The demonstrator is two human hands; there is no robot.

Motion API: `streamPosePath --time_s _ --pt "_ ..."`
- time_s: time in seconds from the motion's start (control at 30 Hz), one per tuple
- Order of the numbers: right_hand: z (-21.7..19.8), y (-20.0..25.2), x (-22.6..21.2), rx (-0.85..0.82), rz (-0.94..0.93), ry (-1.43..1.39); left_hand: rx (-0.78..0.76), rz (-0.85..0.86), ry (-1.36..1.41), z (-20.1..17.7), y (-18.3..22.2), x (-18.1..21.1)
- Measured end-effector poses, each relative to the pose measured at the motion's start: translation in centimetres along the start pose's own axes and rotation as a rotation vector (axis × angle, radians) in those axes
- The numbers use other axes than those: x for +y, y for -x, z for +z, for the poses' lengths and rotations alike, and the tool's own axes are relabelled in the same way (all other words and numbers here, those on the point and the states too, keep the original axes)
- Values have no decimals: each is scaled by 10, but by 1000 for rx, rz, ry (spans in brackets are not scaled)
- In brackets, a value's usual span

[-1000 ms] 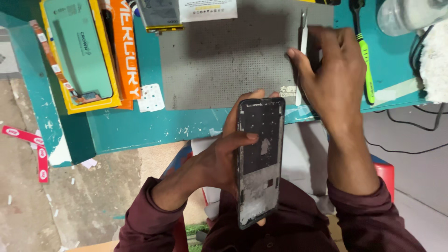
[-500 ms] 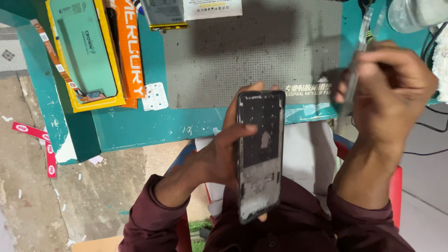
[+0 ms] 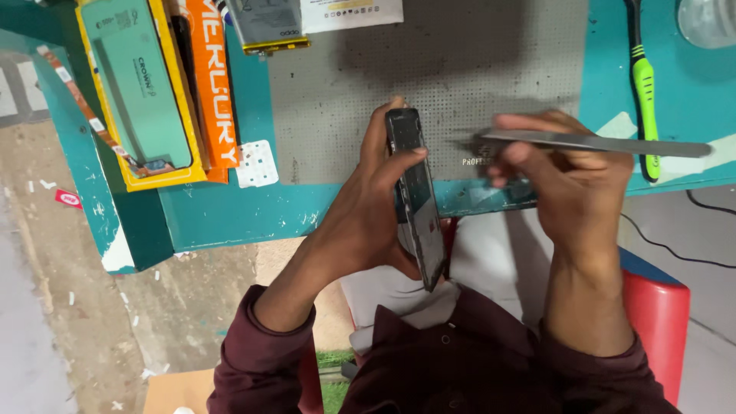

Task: The person cleans the back of a disassembled smartphone using a small brush and tweezers. They remove debris from the edges and surface of the phone's back panel while holding it in their left hand.

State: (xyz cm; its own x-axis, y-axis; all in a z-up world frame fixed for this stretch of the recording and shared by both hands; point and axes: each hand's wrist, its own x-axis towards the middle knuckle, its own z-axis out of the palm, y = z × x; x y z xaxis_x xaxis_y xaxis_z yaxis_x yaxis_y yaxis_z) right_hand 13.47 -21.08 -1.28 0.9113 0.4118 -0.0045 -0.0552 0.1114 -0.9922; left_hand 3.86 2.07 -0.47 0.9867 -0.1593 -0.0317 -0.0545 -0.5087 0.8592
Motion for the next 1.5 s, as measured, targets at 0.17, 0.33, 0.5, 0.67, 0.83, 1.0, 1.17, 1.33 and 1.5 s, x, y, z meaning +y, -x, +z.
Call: streamPosePath --time_s 0.17,0.33,0.5,0.67,0.83,1.0,1.17,1.33,1.5 --pt "26 -25 -16 11 19 124 32 80 27 1 -7 0" --pt "35 -48 -15 34 -28 227 9 26 -13 3 -8 -2" --pt "34 -60 2 -9 -196 432 68 169 3 5 -8 -7" --pt "32 -60 14 -12 -250 371 85 143 5 10 -9 -9" --pt "30 -60 19 -1 -248 399 91 134 -18 12 -8 -6" --pt "29 -58 19 -24 -220 345 85 156 -42 13 -7 -8" --pt "29 -60 18 -29 -204 384 83 152 -13 11 -8 -6" --pt "28 -61 17 -56 -189 377 98 123 -73 14 -4 2" --pt "24 -60 13 -77 -179 404 79 135 -135 12 -7 3"
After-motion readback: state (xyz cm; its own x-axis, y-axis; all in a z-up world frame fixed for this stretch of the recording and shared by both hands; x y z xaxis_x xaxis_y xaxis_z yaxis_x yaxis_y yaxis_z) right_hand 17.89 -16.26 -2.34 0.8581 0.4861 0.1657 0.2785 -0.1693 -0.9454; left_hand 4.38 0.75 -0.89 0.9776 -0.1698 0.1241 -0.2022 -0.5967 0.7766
